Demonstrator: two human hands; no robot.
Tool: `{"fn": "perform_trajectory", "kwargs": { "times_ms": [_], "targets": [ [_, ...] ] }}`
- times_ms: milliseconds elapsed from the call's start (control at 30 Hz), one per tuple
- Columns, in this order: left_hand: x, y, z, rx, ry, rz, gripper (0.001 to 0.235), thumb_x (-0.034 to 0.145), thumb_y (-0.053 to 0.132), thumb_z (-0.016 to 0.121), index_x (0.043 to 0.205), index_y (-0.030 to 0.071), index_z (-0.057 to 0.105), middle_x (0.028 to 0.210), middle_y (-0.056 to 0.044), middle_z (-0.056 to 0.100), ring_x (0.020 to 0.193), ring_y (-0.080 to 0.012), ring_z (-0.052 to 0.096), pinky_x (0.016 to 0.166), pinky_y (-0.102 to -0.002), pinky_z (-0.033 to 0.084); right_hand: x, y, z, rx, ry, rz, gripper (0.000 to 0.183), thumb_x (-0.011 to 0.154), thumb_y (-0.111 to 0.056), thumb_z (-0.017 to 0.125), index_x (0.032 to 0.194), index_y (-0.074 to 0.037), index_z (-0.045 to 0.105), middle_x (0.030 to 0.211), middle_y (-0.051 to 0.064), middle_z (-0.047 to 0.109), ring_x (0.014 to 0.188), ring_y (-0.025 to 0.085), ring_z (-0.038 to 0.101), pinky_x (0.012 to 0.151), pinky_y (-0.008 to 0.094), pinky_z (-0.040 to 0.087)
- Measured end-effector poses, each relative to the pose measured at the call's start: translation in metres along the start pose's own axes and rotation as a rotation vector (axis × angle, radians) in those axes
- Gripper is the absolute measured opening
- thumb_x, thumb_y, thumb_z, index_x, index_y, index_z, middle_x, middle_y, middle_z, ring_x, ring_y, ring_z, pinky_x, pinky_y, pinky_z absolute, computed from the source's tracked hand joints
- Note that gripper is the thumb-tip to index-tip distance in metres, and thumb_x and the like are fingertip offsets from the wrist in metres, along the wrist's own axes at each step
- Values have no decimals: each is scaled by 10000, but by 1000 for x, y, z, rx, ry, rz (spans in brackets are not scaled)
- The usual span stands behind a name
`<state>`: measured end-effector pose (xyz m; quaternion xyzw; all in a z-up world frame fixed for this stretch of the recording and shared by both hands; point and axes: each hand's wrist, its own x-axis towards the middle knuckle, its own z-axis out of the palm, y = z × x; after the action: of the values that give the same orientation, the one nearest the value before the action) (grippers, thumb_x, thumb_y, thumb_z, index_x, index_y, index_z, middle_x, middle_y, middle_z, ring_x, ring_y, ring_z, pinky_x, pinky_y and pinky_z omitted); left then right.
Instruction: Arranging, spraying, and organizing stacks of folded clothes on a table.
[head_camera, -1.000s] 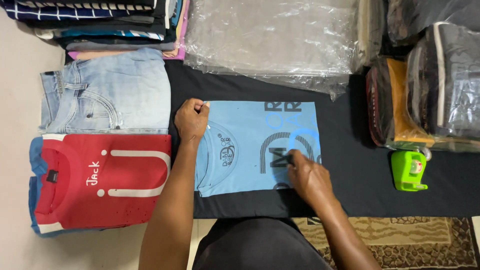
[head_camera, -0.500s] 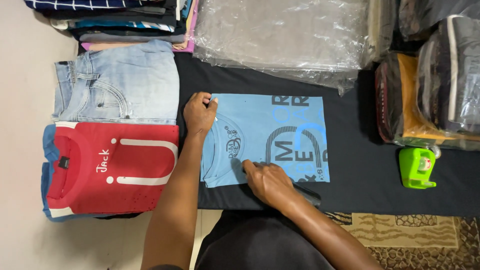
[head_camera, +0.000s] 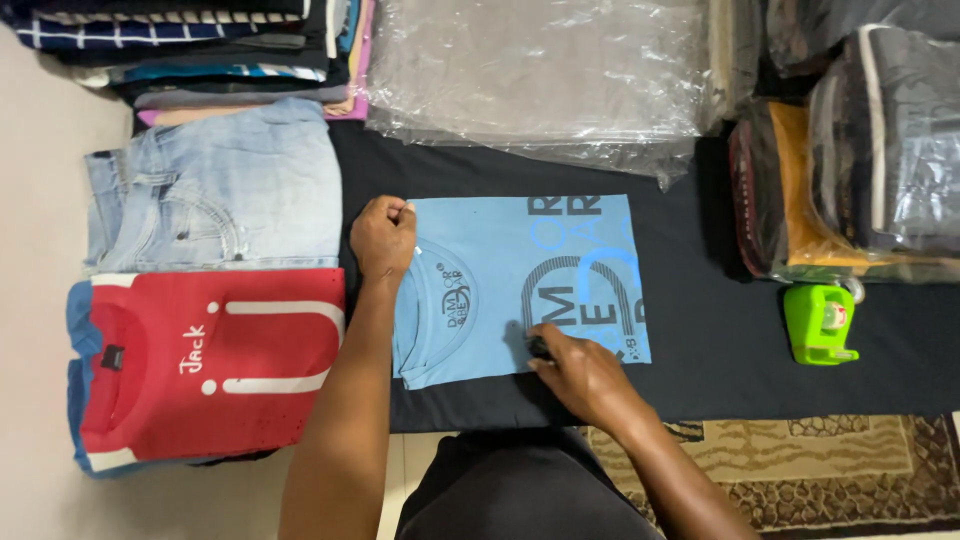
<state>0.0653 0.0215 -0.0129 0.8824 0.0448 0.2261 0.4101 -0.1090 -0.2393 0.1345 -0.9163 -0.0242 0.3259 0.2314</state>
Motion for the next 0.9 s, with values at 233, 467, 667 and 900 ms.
{"fn": "perform_trajectory", "kwargs": {
  "times_ms": [233,467,667,900],
  "targets": [
    [2,-1,1,11,1,-28,128,856,155,773,853,39,719,787,-93,725,703,-283,706,650,-399,545,-7,76,9,199,247,79,363,921,-227,633,1267,-119,615,970,132,776,806,267,781,641,391,628],
    [1,-2,4,-14,38,-1,114,854,117,787,861,26,720,774,-106,721,676,-262,707,643,-368,545,-22,58,-24,270,180,282,343,942,-236,645,1265,-121,621,971,206,775,940,355,780,822,519,582],
    [0,2,3,5,27,-46,94,854,97,779,884,24,729,779,-97,723,667,-241,702,640,-355,542,-3,109,-41,350,347,98,400,927,-249,662,1289,-100,578,1081,211,766,1037,353,750,841,488,577],
    [-2,-4,6,-3,87,-7,87,860,90,770,862,20,717,733,-107,701,620,-237,678,613,-361,541,54,107,-97,157,402,46,456,922,-265,672,1325,-89,552,1021,242,760,1010,405,731,848,485,558]
  ]
}}
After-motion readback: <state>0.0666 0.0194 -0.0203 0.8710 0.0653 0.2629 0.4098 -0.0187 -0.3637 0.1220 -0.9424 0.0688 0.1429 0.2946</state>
